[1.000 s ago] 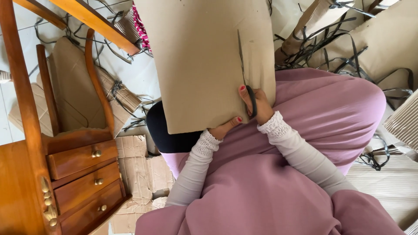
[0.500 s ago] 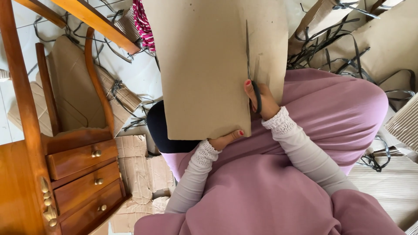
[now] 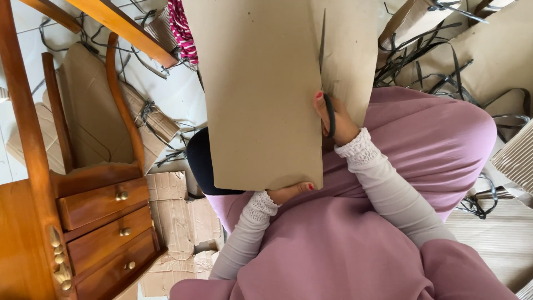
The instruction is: The person sits on the floor and uses scissors to cut a piece of cardboard. They hold the cardboard with one hand and cut along its length with the other hand, creating a long strip.
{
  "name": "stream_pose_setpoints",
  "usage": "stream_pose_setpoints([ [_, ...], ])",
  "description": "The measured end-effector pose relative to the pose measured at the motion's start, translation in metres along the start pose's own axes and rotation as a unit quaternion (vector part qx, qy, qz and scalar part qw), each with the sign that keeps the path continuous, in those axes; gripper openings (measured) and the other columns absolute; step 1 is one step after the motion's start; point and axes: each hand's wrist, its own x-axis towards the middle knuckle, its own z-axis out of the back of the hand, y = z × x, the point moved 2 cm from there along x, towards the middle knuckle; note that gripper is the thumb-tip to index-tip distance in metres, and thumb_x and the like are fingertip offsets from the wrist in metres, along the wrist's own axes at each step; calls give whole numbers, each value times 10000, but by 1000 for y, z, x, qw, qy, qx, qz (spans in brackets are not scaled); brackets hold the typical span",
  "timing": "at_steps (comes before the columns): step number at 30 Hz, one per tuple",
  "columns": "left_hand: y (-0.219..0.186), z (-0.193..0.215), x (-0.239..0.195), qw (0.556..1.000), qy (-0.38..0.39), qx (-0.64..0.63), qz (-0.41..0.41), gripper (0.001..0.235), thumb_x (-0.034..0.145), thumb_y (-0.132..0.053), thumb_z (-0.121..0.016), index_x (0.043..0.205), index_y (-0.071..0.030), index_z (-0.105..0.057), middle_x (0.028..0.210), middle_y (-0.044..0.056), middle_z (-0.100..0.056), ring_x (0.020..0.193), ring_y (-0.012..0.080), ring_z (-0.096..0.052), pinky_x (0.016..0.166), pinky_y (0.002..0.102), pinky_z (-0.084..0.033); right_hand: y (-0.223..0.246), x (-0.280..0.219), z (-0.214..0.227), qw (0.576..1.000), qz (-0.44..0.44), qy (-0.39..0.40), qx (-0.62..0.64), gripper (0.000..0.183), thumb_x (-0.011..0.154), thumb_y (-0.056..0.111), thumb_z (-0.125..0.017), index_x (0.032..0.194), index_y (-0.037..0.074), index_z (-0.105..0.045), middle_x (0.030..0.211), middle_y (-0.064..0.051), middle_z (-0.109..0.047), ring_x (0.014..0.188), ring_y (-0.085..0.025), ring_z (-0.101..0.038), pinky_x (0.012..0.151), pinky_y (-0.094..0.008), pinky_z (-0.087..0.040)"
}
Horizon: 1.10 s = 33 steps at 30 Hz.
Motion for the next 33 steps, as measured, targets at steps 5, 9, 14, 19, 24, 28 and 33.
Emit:
stream_pose_setpoints([
  [5, -16, 6, -7, 1000, 11, -1, 8, 255, 764, -127, -917, 974, -58, -791, 976, 136, -782, 861, 190, -712, 773, 375, -639, 7, -4, -8, 1000, 7, -12, 1, 639, 1065, 574, -552, 667, 74, -563, 427, -105, -475, 396, -192, -561, 433, -257, -458],
  [9, -4, 2, -6, 998, 49, -4, -28, 203, 778, -80, -901, 958, -84, -805, 968, 124, -789, 866, 190, -740, 757, 360, -644, 10, -6, -6, 999, 6, -38, 4, 642, 1043, 510, -673, 575, 93, -535, 382, -83, -448, 362, -163, -520, 423, -224, -387],
  [14, -2, 8, -7, 994, 88, 21, -60, 134, 826, -112, -864, 936, -81, -794, 940, 110, -786, 859, 193, -739, 748, 375, -643, 13, 5, -5, 999, 7, -32, 13, 632, 1033, 565, -640, 616, 99, -544, 415, -90, -473, 386, -170, -540, 423, -240, -419],
  [19, -31, 16, -15, 969, 164, 118, -143, 113, 860, -81, -810, 969, -111, -795, 965, 137, -781, 929, 273, -750, 769, 426, -638, -5, 40, 0, 999, 26, -22, 29, 700, 1066, 662, -437, 632, 120, -527, 427, -74, -468, 410, -161, -565, 427, -225, -449],
  [24, 26, 18, -16, 990, 136, 33, -30, 185, 888, -142, -816, 1043, -49, -777, 1050, 154, -769, 970, 291, -718, 904, 501, -586, 13, 25, -13, 999, 28, -39, 5, 678, 1060, 548, -627, 574, 86, -530, 386, -86, -441, 366, -164, -527, 382, -232, -391],
  [28, 41, 20, -13, 989, 143, 34, -12, 188, 889, -131, -812, 1072, -97, -782, 1079, 140, -768, 1044, 272, -701, 909, 498, -586, 11, 33, -14, 999, 18, -38, -4, 671, 1047, 567, -654, 589, 88, -550, 389, -99, -458, 351, -174, -527, 377, -232, -397],
  [33, -2, 29, -22, 982, 177, 62, 14, 270, 901, -146, -790, 1158, -75, -752, 1153, 179, -744, 1102, 347, -681, 968, 551, -553, 16, 70, -5, 999, 28, -36, 21, 746, 1002, 778, -449, 639, 129, -511, 453, -67, -463, 447, -155, -562, 459, -244, -443],
])
